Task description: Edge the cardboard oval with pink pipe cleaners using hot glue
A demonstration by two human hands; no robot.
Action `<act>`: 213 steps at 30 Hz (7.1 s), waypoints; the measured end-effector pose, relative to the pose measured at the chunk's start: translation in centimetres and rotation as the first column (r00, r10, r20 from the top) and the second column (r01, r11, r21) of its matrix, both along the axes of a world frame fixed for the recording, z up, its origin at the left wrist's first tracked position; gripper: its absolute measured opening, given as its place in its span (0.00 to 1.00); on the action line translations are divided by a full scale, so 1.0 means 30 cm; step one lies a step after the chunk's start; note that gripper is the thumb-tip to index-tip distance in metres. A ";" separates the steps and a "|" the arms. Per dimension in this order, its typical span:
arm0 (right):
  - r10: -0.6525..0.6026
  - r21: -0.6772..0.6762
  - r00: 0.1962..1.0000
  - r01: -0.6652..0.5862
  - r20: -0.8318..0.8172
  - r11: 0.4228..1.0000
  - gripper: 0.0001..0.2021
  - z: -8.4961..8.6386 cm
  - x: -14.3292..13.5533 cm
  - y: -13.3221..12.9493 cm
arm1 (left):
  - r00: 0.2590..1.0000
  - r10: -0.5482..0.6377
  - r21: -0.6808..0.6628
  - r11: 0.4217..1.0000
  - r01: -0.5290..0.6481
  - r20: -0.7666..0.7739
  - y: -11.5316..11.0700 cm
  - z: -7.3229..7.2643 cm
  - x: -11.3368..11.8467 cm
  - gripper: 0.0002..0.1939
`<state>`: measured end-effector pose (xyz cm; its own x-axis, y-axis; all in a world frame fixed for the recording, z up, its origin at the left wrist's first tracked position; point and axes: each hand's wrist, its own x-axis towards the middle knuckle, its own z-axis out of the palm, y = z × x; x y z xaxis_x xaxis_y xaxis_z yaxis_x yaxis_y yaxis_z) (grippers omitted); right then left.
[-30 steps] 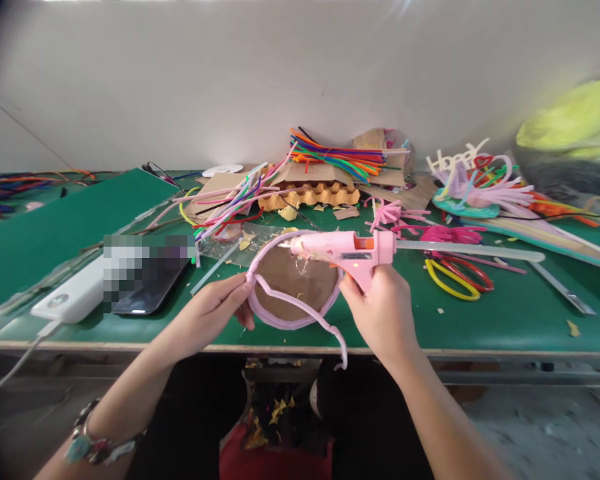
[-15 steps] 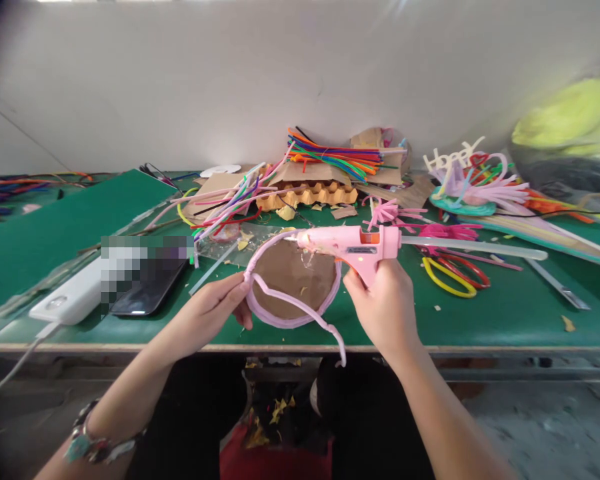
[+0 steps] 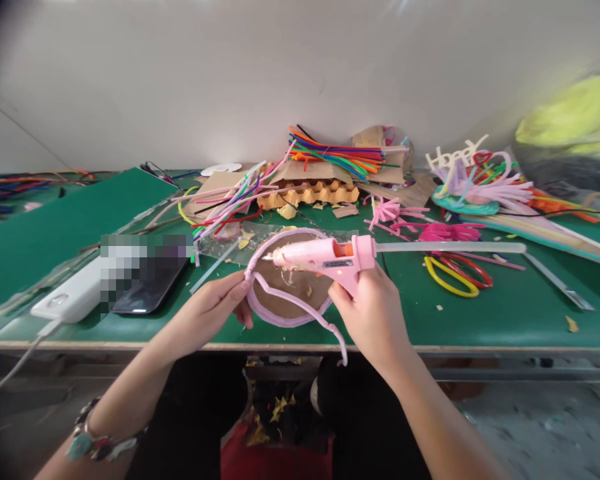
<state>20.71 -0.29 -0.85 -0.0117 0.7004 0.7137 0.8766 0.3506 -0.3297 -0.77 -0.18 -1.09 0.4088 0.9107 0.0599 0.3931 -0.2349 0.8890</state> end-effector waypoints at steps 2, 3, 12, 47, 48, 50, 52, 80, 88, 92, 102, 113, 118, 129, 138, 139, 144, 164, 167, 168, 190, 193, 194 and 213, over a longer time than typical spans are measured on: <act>0.015 -0.019 1.000 -0.015 -0.008 1.000 0.13 0.000 -0.003 -0.003 | 1.000 0.001 -0.003 1.000 -0.001 0.003 -0.002 0.002 -0.001 0.15; 0.020 -0.024 1.000 -0.020 -0.011 0.999 0.12 0.000 -0.003 -0.004 | 1.000 0.001 -0.005 1.000 -0.001 0.004 -0.003 0.002 -0.001 0.15; 0.046 -0.098 0.999 -0.045 0.017 0.994 0.10 0.000 -0.004 -0.009 | 1.000 0.004 -0.001 1.000 -0.004 0.013 -0.002 -0.005 -0.005 0.15; -0.149 0.058 0.989 0.149 -0.009 0.987 0.09 -0.013 0.052 0.032 | 0.999 0.009 0.033 0.999 -0.007 -0.052 -0.005 0.014 0.000 0.14; -0.150 0.055 0.989 0.150 -0.007 0.987 0.09 -0.013 0.054 0.033 | 0.998 0.009 0.037 0.999 -0.007 -0.057 -0.005 0.013 -0.001 0.14; -0.158 0.050 0.987 0.158 -0.006 0.986 0.09 -0.012 0.056 0.034 | 0.998 0.007 0.045 0.999 -0.004 -0.060 -0.004 0.011 -0.003 0.14; -0.167 0.048 0.986 0.167 -0.015 0.985 0.09 -0.010 0.058 0.034 | 0.998 0.004 0.048 0.999 -0.002 -0.057 -0.003 0.008 -0.004 0.14; -0.232 -0.004 0.972 0.232 -0.038 0.973 0.11 -0.008 0.104 0.049 | 0.997 0.007 0.065 0.998 -0.002 -0.081 -0.006 0.016 -0.004 0.13; -0.252 -0.053 0.966 0.249 -0.066 0.967 0.11 -0.003 0.110 0.048 | 0.998 0.010 0.066 0.998 -0.006 -0.064 0.001 0.012 -0.001 0.13; -0.254 -0.085 0.965 0.248 -0.069 0.965 0.11 -0.005 0.118 0.048 | 0.999 0.013 0.067 0.998 -0.010 -0.048 0.000 0.010 -0.002 0.13; -0.261 -0.081 0.965 0.258 -0.032 0.963 0.10 -0.011 0.127 0.049 | 0.999 0.024 0.059 0.998 -0.026 0.021 0.004 0.001 -0.012 0.12; -0.294 -0.138 0.955 0.296 0.033 0.945 0.05 -0.020 0.131 0.049 | 0.999 0.042 0.070 0.997 -0.044 0.023 0.008 -0.003 -0.018 0.13; -0.312 -0.156 0.948 0.319 0.066 0.935 0.03 -0.028 0.137 0.051 | 0.998 0.057 0.078 0.995 -0.060 0.032 0.009 0.001 -0.016 0.12; -0.263 -0.130 0.960 0.274 0.098 0.953 0.05 -0.055 0.155 0.060 | 0.995 0.096 0.094 0.991 -0.095 0.000 0.016 0.014 -0.026 0.12; -0.256 -0.153 0.957 0.275 0.134 0.949 0.07 -0.057 0.149 0.057 | 0.990 0.134 0.133 0.983 -0.127 -0.042 0.013 0.016 -0.030 0.12; -0.257 -0.151 0.957 0.276 0.134 0.949 0.07 -0.058 0.150 0.057 | 0.990 0.135 0.135 0.983 -0.128 -0.045 0.013 0.017 -0.030 0.12; -0.243 -0.127 0.957 0.264 0.160 0.956 0.05 -0.060 0.154 0.054 | 0.990 0.131 0.146 0.982 -0.123 -0.049 0.012 0.020 -0.030 0.11; -0.242 -0.162 0.955 0.215 -0.174 0.963 0.10 -0.065 0.185 0.107 | 0.975 0.220 0.068 0.973 -0.220 0.009 0.019 0.021 -0.033 0.10; -0.159 -0.205 0.981 0.133 -0.116 0.970 0.08 -0.114 0.191 0.150 | 0.979 0.203 0.053 0.977 -0.205 0.030 0.014 0.022 -0.028 0.11; -0.139 -0.219 0.985 0.113 -0.105 0.969 0.08 -0.130 0.190 0.163 | 0.979 0.201 0.050 0.978 -0.203 0.033 0.012 0.022 -0.027 0.11; 0.152 0.079 0.986 -0.146 -0.071 0.986 0.08 -0.013 0.061 -0.018 | 0.985 0.122 -0.048 0.992 -0.117 0.118 -0.002 0.007 0.013 0.13; 0.339 0.134 0.941 -0.336 0.004 0.932 0.07 -0.002 -0.026 -0.057 | 0.989 0.088 -0.062 0.995 -0.081 0.117 -0.008 0.001 0.029 0.14; 0.377 0.122 0.926 -0.378 0.036 0.918 0.09 -0.003 -0.047 -0.063 | 0.990 0.078 -0.061 0.996 -0.071 0.117 -0.010 -0.001 0.033 0.14; 0.320 0.201 0.933 -0.349 0.165 0.915 0.05 -0.005 -0.081 -0.035 | 0.999 -0.003 0.189 0.982 0.011 -0.042 -0.039 0.009 0.057 0.12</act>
<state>18.28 -1.34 -1.01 -0.3173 0.4620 0.8282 0.7239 0.6821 -0.1032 0.93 -1.36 -0.82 0.4207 0.8816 0.2139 0.4267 -0.4004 0.8109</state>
